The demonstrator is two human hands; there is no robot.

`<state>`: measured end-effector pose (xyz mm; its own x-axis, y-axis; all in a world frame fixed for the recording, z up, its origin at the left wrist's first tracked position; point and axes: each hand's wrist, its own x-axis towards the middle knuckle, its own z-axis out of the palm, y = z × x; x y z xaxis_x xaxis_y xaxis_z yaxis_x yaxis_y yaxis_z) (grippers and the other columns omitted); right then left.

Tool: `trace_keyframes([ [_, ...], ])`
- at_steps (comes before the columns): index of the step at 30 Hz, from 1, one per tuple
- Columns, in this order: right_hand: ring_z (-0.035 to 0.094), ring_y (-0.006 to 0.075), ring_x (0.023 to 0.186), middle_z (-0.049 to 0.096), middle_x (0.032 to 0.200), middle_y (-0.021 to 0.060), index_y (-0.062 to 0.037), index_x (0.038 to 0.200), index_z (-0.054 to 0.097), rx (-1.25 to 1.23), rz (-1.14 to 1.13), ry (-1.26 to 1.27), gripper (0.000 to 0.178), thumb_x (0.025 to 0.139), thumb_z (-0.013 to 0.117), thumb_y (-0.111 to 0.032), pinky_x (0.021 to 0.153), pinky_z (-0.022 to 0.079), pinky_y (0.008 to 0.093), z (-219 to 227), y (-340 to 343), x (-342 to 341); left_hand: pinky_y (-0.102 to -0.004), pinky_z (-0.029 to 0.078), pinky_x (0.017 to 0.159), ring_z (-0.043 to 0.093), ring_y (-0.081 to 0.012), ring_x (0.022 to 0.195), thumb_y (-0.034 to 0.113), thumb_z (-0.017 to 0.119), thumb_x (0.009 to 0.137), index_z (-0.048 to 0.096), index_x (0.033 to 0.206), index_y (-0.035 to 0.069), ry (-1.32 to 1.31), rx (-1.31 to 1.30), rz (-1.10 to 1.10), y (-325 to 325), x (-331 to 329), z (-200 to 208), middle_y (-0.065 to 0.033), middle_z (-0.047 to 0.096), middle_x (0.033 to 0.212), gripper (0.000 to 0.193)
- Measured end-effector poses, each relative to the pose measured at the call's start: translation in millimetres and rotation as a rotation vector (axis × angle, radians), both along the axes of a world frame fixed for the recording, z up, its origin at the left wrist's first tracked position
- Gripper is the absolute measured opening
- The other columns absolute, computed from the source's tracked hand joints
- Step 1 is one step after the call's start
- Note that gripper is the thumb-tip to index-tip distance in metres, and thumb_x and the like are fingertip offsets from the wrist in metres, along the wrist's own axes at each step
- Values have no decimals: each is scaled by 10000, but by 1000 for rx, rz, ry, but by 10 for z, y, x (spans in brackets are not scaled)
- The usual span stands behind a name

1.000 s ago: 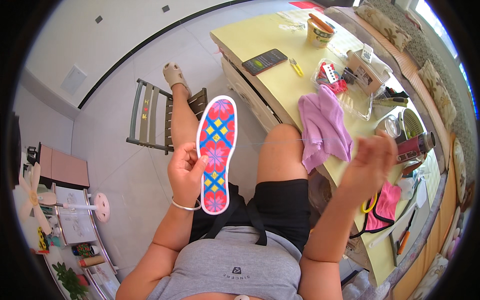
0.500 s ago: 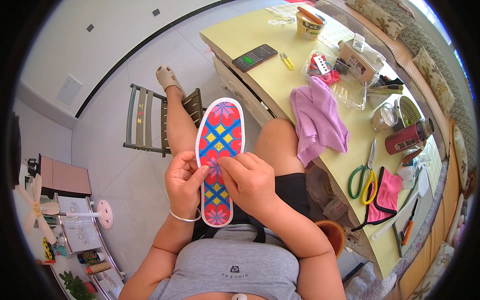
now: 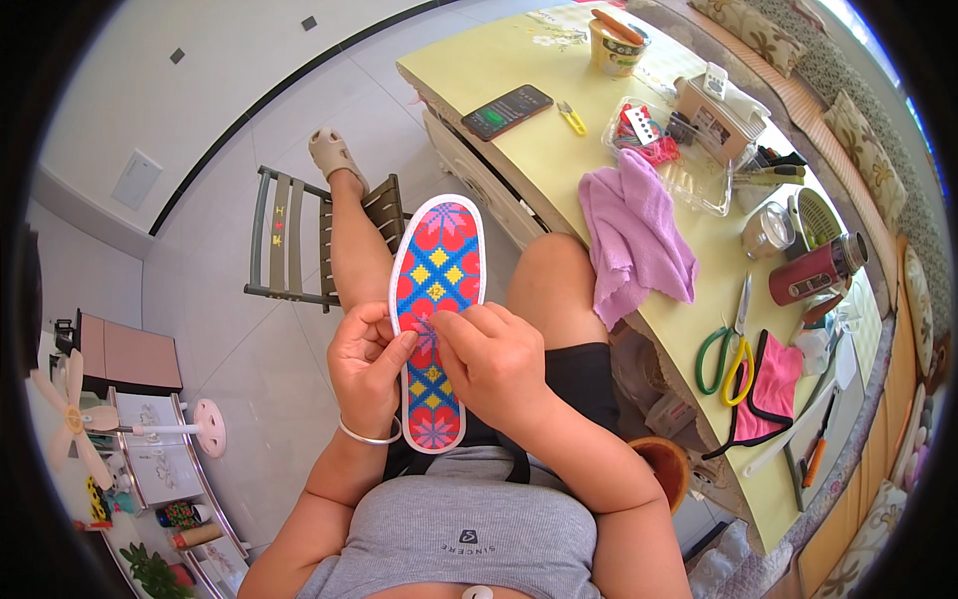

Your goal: The person is sewing a multicolored floral insole by hand using a needle and blue thread.

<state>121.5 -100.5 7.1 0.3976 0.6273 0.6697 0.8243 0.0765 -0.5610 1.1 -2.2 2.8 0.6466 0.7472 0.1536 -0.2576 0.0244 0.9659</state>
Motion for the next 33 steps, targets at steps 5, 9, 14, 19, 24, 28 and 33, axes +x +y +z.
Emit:
trace_keyframes([
  [5,558,236,574,577,677,78,-16,879,651,-58,-13,-69,168,716,665,24,517,456,344,55,-37,-13,-193,490,630,603,-66,695,-48,634,856,582,1057,-48,44,104,42,-30,-6,-40,-49,643,800,208],
  [9,530,206,581,519,679,50,-23,899,623,-90,-42,-199,218,684,659,-40,499,429,327,40,-35,-49,-196,481,582,582,-65,651,-53,659,832,601,1044,-48,57,344,138,-81,-7,-187,-45,630,778,220],
  [14,527,195,590,494,677,42,-29,879,600,-103,-56,-237,211,681,654,-76,500,425,318,-39,-4,-61,-201,467,546,575,-66,627,-48,681,812,606,1042,-45,72,511,189,-69,11,-282,-59,626,762,242],
  [19,527,205,561,482,641,41,-54,830,582,-111,-102,-163,146,706,655,-83,488,425,329,-80,25,-65,-199,470,588,580,-73,657,-60,663,832,586,1053,-50,135,478,169,-56,16,-222,-56,628,774,234],
  [24,583,252,576,580,674,75,-35,822,593,-70,-86,-90,146,717,688,-1,517,463,337,9,-46,-69,-199,488,582,604,-76,662,-42,666,831,599,1045,-42,58,308,138,-44,46,-188,-52,639,760,224],
  [28,598,245,650,613,752,82,-46,877,625,-18,-66,-64,161,736,701,-32,565,480,333,-32,7,-59,-203,494,623,607,-81,701,-47,639,854,580,1086,-39,37,224,91,-64,26,-234,-55,648,819,239],
  [33,602,168,839,630,951,112,4,923,652,201,-178,580,80,857,608,-4,710,475,284,36,-199,131,-219,487,722,596,-92,788,-29,620,882,572,1123,-22,-108,-13,-7,77,5,-122,-48,647,893,247],
])
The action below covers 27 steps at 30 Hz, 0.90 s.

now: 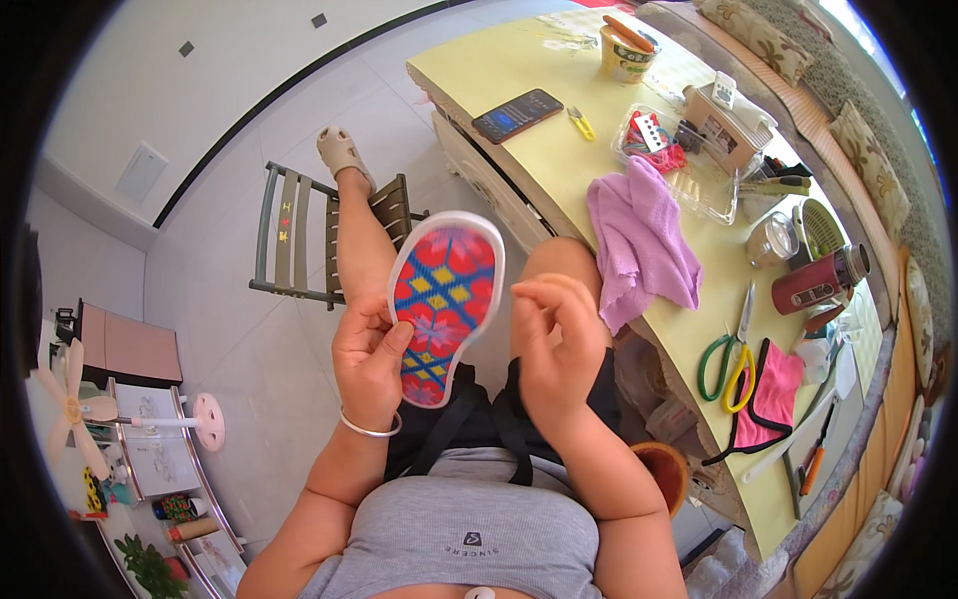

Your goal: The person is sewing a multicolored floral insole by hand using a needle and blue thread.

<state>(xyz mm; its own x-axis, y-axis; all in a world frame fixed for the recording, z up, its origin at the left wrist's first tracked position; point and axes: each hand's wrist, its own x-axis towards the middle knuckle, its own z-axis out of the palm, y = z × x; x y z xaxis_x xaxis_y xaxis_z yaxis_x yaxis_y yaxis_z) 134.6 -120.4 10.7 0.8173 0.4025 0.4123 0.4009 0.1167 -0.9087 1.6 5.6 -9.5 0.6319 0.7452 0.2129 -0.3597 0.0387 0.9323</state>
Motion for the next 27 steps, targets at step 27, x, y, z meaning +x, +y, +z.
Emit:
trace_keyframes([
  [27,312,34,499,400,635,-31,-30,998,583,599,-115,549,94,928,557,-87,429,227,190,-32,-556,1112,-257,378,567,442,-147,647,250,534,939,519,1266,-18,-423,-764,-351,509,-77,37,-69,515,769,423],
])
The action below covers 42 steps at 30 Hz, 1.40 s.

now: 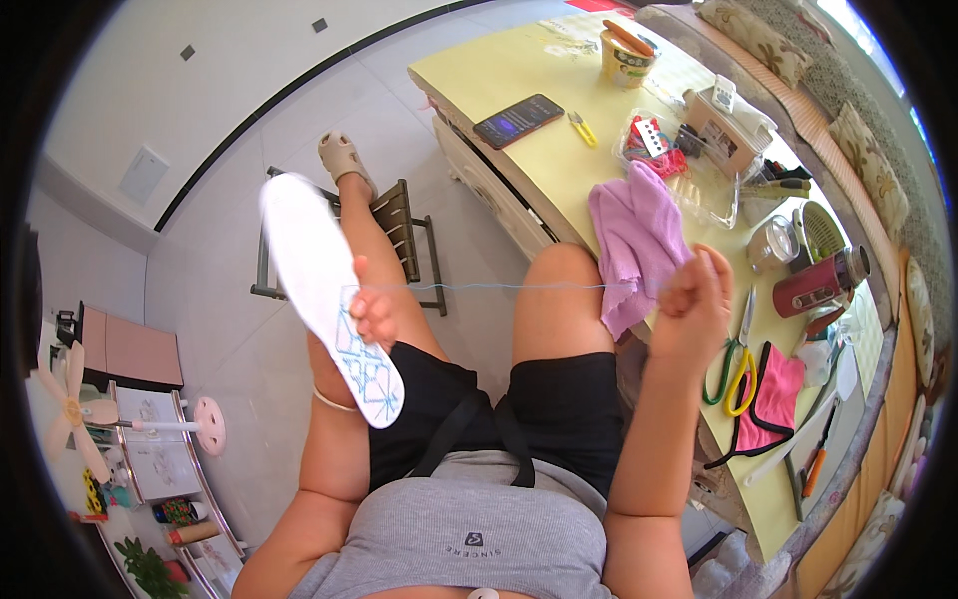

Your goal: The person is sewing a multicolored floral insole by hand using a needle and blue thread.

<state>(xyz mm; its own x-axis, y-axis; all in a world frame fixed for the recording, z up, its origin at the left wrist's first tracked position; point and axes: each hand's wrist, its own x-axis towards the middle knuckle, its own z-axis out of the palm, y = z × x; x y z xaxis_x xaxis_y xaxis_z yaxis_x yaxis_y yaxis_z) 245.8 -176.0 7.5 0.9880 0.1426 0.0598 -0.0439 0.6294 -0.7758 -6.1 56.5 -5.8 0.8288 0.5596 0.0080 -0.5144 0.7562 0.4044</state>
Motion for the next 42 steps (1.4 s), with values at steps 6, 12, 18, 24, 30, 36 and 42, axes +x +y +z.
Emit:
trace_keyframes([
  [6,511,72,642,584,782,18,-7,969,642,-567,404,-576,131,860,586,39,567,412,221,91,663,-1108,-250,366,546,418,-135,628,410,430,970,510,1284,-11,-136,-299,-354,-337,123,-241,-45,486,757,531],
  [12,702,156,645,626,740,74,41,952,645,-513,483,-874,121,884,549,70,526,559,230,84,864,-1335,-246,382,516,442,-132,613,478,403,973,541,1273,-4,-112,-342,-359,-460,139,-251,-40,498,755,584],
  [18,692,146,626,628,719,70,34,957,655,-585,431,-937,131,879,555,72,525,545,229,65,851,-1343,-245,378,497,437,-129,593,478,412,971,541,1277,-1,-188,-331,-401,-446,149,-300,-42,507,740,583],
  [24,688,142,616,629,715,70,31,955,658,-511,441,-864,124,878,565,63,528,542,230,111,863,-1379,-241,374,486,433,-126,584,474,414,971,548,1272,1,-193,-323,-403,-446,144,-346,-39,507,730,576],
  [30,691,148,616,627,711,68,31,946,656,-544,409,-929,117,868,575,63,528,547,229,94,858,-1358,-240,377,490,434,-125,588,488,425,962,549,1272,0,-172,-296,-398,-445,141,-346,-39,508,737,591],
  [36,690,151,613,625,710,69,31,939,656,-587,401,-951,118,861,577,70,531,556,234,98,850,-1348,-243,376,509,428,-125,598,500,434,954,545,1273,-7,-144,-274,-382,-463,131,-274,-42,509,757,610],
  [42,659,179,640,637,737,85,-8,922,663,-528,524,-663,133,818,603,49,573,524,287,79,824,-1382,-237,360,531,413,-126,611,447,491,935,539,1283,-5,10,-142,-318,-490,104,-135,-29,487,765,572],
])
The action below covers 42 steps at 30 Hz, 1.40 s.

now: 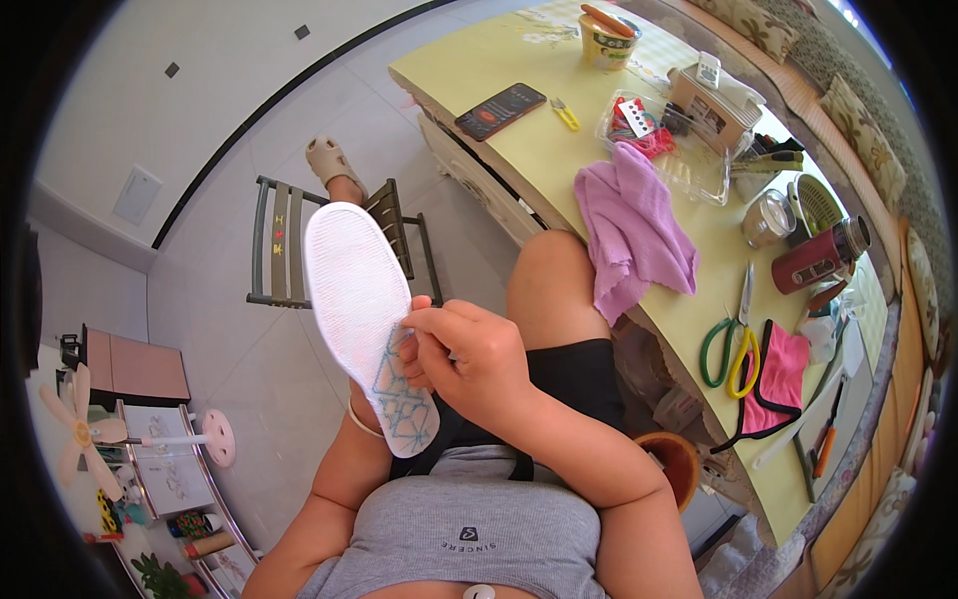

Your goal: The person is sewing a multicolored floral insole by hand using a needle and blue thread.

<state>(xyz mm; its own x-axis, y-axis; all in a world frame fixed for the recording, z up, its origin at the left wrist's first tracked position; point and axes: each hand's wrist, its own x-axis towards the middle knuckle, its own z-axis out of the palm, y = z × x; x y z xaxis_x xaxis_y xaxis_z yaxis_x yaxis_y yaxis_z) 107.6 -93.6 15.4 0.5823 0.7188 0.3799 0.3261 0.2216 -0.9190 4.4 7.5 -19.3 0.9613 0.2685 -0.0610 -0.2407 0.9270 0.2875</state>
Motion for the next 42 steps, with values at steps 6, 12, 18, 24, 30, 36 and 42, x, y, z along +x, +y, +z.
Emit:
trace_keyframes([
  [6,649,127,800,687,885,69,22,980,663,-34,130,310,144,853,597,32,699,520,251,-184,-109,197,-217,501,749,613,-84,815,-38,595,885,590,1150,-71,392,583,333,-10,12,225,-61,661,911,267],
  [12,639,130,880,687,991,55,25,1048,647,163,217,696,194,856,623,32,770,530,270,-274,-129,189,-192,492,708,614,-69,784,-44,608,876,602,1111,-65,399,721,320,-34,-49,204,-55,666,879,236],
  [18,631,156,949,650,1076,72,12,1172,563,158,283,891,318,860,624,6,802,535,296,-442,-135,221,-201,504,724,630,-81,786,-33,612,878,604,1102,-63,371,725,323,-36,-78,239,-74,681,887,226],
  [24,624,153,966,635,1097,76,9,1199,534,140,241,905,330,881,611,-34,821,524,286,-535,-126,239,-208,511,721,633,-85,783,-39,617,871,599,1076,-63,325,654,300,-49,-49,176,-89,682,889,207],
  [30,607,116,894,636,1023,42,17,1108,574,169,-89,650,186,927,559,-21,791,495,259,-466,-7,270,-217,516,711,637,-94,775,-59,613,858,577,1041,-61,370,695,430,-2,-17,83,-95,680,889,186],
  [36,582,260,806,628,869,62,-62,850,696,42,-242,-637,202,669,717,26,699,482,345,-135,-23,219,-193,489,665,593,-56,715,-62,620,845,571,1052,-43,437,936,466,-78,23,-14,-34,642,827,213],
  [42,619,243,877,639,969,135,-18,919,597,199,81,57,72,853,627,-12,734,532,363,-3,-142,90,-174,460,633,559,-26,688,-33,620,847,599,1048,-41,485,1062,496,-14,36,-122,1,621,795,203],
])
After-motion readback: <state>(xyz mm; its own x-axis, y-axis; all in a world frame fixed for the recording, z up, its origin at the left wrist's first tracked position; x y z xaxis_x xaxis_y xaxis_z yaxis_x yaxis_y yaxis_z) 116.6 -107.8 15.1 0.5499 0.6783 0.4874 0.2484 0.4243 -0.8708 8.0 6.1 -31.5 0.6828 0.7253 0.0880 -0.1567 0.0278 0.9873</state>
